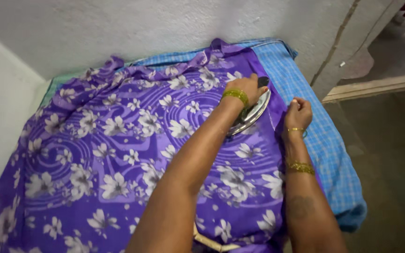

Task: The person irons a purple floral garment by hand on an ironing board, smoothing the fabric with one hand while moving the iron across different sections and repositioning the cloth.

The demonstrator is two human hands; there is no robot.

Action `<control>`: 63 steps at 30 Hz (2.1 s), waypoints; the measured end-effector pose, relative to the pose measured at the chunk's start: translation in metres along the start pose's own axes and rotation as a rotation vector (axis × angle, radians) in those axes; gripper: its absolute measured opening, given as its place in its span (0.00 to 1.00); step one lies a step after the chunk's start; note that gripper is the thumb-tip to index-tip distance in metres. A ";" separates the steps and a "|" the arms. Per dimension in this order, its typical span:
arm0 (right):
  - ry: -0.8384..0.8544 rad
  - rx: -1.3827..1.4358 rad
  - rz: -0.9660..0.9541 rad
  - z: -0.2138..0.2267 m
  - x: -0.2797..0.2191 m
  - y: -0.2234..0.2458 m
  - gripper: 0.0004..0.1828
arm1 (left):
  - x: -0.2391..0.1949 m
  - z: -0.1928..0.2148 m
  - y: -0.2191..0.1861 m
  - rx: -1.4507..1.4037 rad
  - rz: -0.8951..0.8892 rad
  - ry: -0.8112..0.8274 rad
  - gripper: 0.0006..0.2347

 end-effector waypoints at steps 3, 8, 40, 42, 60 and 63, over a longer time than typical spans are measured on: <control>0.000 0.157 -0.096 -0.001 0.002 -0.008 0.07 | -0.040 -0.001 -0.012 0.031 -0.066 -0.027 0.27; 0.004 0.114 -0.061 -0.001 0.005 -0.006 0.06 | -0.145 -0.004 -0.019 0.087 -0.205 0.122 0.24; 0.107 0.109 0.098 -0.011 0.012 -0.031 0.08 | -0.482 0.153 0.396 0.226 0.870 -0.110 0.25; 0.088 0.012 0.196 -0.009 0.009 -0.014 0.10 | -0.485 0.149 0.374 0.271 0.802 -0.018 0.24; 0.019 -0.116 0.193 -0.003 0.012 -0.016 0.04 | -0.331 0.020 0.017 0.175 -0.304 0.319 0.20; 0.003 -0.084 0.160 0.001 0.005 0.002 0.05 | -0.320 0.005 -0.031 0.131 -0.433 0.263 0.19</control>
Point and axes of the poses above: each hand's wrist, its own x-axis towards the middle knuckle, its own z-axis out of the back of the hand, y = z × x, the point moved 9 cm from there along x, towards the middle knuckle, and after that the axes turned 5 degrees about z, right-handed, at the moved point
